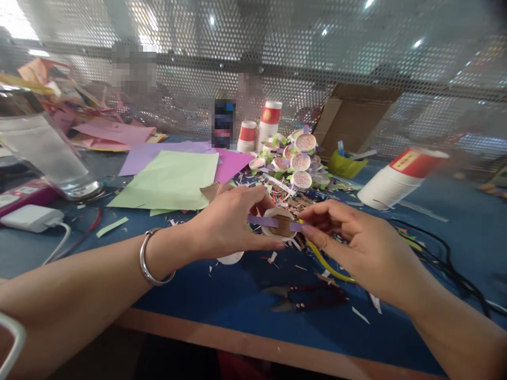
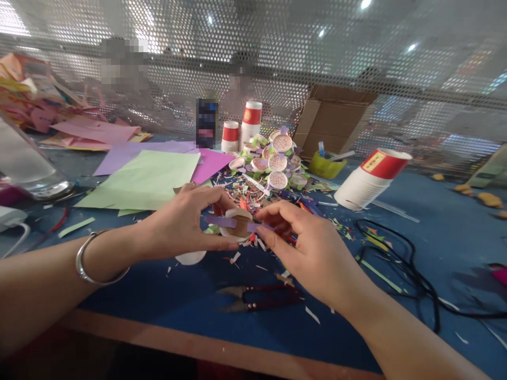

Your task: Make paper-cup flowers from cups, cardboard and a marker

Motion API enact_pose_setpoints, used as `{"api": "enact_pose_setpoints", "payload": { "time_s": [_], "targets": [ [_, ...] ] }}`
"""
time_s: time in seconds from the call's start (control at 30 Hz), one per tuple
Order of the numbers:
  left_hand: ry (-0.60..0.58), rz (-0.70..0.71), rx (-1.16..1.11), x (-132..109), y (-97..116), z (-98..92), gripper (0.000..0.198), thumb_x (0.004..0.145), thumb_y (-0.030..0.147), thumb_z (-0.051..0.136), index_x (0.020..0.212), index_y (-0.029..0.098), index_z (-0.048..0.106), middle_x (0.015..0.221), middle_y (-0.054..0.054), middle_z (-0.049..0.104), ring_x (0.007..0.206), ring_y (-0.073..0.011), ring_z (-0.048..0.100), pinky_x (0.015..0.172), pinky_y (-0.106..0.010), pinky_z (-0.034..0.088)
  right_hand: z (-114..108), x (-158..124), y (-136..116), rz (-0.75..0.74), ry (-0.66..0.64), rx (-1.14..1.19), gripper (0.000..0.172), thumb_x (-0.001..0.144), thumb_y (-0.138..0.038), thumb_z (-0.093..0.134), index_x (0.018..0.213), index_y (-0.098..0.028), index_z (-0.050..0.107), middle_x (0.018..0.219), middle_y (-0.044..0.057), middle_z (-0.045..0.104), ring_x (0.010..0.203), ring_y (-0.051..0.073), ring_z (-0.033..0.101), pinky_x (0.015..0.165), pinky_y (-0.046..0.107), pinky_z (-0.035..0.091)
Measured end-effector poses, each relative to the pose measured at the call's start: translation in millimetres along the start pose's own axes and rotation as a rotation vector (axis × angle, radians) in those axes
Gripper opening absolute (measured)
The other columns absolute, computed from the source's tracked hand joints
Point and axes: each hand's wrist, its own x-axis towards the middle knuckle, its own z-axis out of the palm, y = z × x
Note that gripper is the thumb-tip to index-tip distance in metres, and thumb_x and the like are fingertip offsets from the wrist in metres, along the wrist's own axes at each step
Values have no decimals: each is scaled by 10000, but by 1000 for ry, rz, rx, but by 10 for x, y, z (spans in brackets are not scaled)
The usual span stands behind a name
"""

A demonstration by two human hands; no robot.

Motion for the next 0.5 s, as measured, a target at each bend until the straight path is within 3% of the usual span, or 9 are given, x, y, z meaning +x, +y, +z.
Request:
{"api": "enact_pose_setpoints", "payload": {
  "time_s": [0.33, 0.5],
  "targets": [
    [19, 38, 102, -42, 30, 52, 448, 716, 498, 850, 984, 211, 634, 987, -3, 716, 963, -232, 625, 914, -435, 354, 40, 31, 2, 37, -18, 36, 227, 933, -462, 664, 990, -244, 676, 829, -1, 747, 719, 142, 687, 629, 244, 528],
    [31, 8, 47, 1, -35, 38, 405, 732, 475, 832, 957, 201, 636, 981, -23, 735, 922, -216, 654, 838, -379, 436, 37, 3, -22, -63, 188, -114, 142, 924, -359, 692, 990, -234, 684, 825, 0, 733, 680, 134, 678, 599, 234, 524]
  ]
}}
